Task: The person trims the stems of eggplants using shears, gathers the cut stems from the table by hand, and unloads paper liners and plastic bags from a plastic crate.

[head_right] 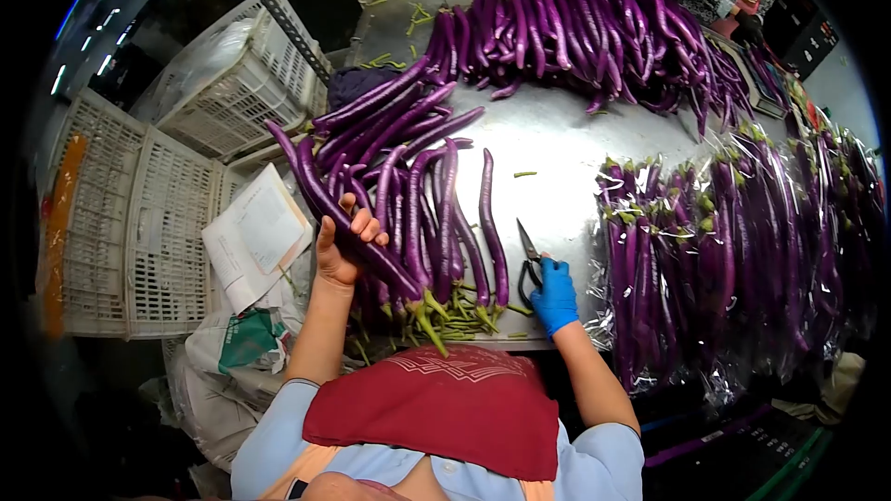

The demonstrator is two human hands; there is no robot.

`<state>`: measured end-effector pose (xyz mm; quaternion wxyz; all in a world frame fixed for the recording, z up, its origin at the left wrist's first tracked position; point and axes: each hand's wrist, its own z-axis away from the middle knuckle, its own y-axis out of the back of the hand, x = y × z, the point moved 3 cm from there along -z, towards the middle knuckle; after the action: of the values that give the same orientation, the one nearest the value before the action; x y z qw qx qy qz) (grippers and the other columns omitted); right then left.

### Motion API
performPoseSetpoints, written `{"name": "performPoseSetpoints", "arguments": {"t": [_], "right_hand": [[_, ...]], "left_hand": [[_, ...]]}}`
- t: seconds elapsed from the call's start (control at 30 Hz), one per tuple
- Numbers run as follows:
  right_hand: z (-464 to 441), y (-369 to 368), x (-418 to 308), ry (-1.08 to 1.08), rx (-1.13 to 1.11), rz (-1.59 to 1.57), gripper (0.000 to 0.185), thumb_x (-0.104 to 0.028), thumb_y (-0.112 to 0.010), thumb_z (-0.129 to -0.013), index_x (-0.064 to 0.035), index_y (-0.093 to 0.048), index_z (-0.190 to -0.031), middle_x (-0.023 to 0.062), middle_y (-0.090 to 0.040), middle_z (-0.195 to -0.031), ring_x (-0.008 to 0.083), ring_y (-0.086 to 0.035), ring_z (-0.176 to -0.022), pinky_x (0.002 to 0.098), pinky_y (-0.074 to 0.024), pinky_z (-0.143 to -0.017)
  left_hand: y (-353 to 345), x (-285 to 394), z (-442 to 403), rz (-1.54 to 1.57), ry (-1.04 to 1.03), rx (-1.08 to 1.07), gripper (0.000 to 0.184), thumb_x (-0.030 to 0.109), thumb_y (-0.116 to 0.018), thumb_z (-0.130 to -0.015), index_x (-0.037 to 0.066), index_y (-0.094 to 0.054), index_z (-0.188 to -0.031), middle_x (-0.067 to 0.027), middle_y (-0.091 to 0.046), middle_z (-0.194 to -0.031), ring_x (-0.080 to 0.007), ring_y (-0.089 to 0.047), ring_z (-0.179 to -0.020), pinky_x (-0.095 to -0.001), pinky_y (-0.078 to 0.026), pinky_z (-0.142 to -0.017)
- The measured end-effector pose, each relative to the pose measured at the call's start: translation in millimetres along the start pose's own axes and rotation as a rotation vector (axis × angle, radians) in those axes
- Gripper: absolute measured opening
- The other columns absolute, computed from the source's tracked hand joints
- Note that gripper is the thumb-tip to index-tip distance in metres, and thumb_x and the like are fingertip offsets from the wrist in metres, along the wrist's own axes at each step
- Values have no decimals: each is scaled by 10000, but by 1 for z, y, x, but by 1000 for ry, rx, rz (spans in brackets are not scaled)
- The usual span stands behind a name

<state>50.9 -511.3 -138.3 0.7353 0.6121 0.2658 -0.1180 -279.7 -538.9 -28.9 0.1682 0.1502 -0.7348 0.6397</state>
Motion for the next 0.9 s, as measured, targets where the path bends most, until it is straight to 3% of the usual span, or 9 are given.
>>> {"name": "performPoseSetpoints", "arguments": {"t": [0.13,0.27,0.3,0.33,0.43,0.53,0.6,0.73,0.9], "right_hand": [[-9,-6,17,92,-33,10,587,-83,-589,-658,-38,-410,-1216,244,-537,-892,424,-543,-801,434,-463,-722],[-16,4,51,-265,-243,-937,592,-41,-525,-714,-43,-365,-1285,74,-531,-650,182,-537,-548,281,-437,-507],[-9,21,34,-247,-215,-1024,601,-41,-545,-740,-55,-355,-1310,-1,-486,-643,70,-437,-483,204,-345,-426],[-1,40,13,-207,-295,-979,565,-36,-534,-757,-50,-375,-1298,-8,-477,-640,65,-433,-495,200,-343,-442],[12,64,-26,-105,-564,-954,535,-112,-590,-808,-47,-383,-1297,-46,-409,-593,36,-353,-423,189,-262,-382],[24,61,-52,0,-779,-989,549,-210,-644,-814,-41,-410,-1282,75,-579,-916,118,-572,-785,223,-470,-686],[25,67,-67,84,-910,-926,587,-263,-657,-807,-33,-405,-1285,128,-529,-1154,180,-509,-1054,288,-400,-916],[18,66,-73,153,-1116,-581,641,-348,-658,-795,-29,-396,-1286,143,-512,-1203,220,-478,-1109,327,-371,-950],[8,65,-99,368,-1064,-358,693,-492,-638,-756,-29,-454,-1237,183,-549,-1141,279,-530,-1064,343,-402,-909]], "left_hand": [[7,22,1,213,-98,-133,310,389,-560,-847,114,-485,-969,1,-522,-660,-131,-502,-604,-307,-386,-639],[9,40,1,303,-121,-343,301,383,-538,-862,100,-465,-932,-2,-518,-653,-130,-503,-582,-303,-390,-628],[7,45,-1,291,-122,-385,287,368,-539,-866,98,-465,-928,-4,-518,-650,-129,-507,-581,-302,-398,-629],[5,46,-3,287,-122,-420,273,353,-541,-869,96,-464,-924,-5,-519,-648,-129,-512,-580,-302,-406,-630],[-1,47,-14,55,-69,-19,276,354,-553,-845,99,-495,-933,-18,-486,-680,-154,-491,-617,-342,-411,-643],[-3,38,-30,-99,43,220,233,251,-574,-824,85,-534,-981,-58,-525,-764,-202,-548,-713,-393,-458,-711],[-4,33,-37,-102,126,185,203,166,-548,-823,84,-543,-1009,-82,-554,-802,-235,-578,-778,-448,-479,-779],[-23,21,-47,-260,214,189,201,108,-532,-821,77,-531,-1019,-98,-585,-838,-241,-594,-789,-461,-504,-762],[-34,-12,-59,-307,311,148,194,94,-534,-822,62,-517,-1013,-101,-593,-823,-232,-601,-764,-445,-509,-742]]}}
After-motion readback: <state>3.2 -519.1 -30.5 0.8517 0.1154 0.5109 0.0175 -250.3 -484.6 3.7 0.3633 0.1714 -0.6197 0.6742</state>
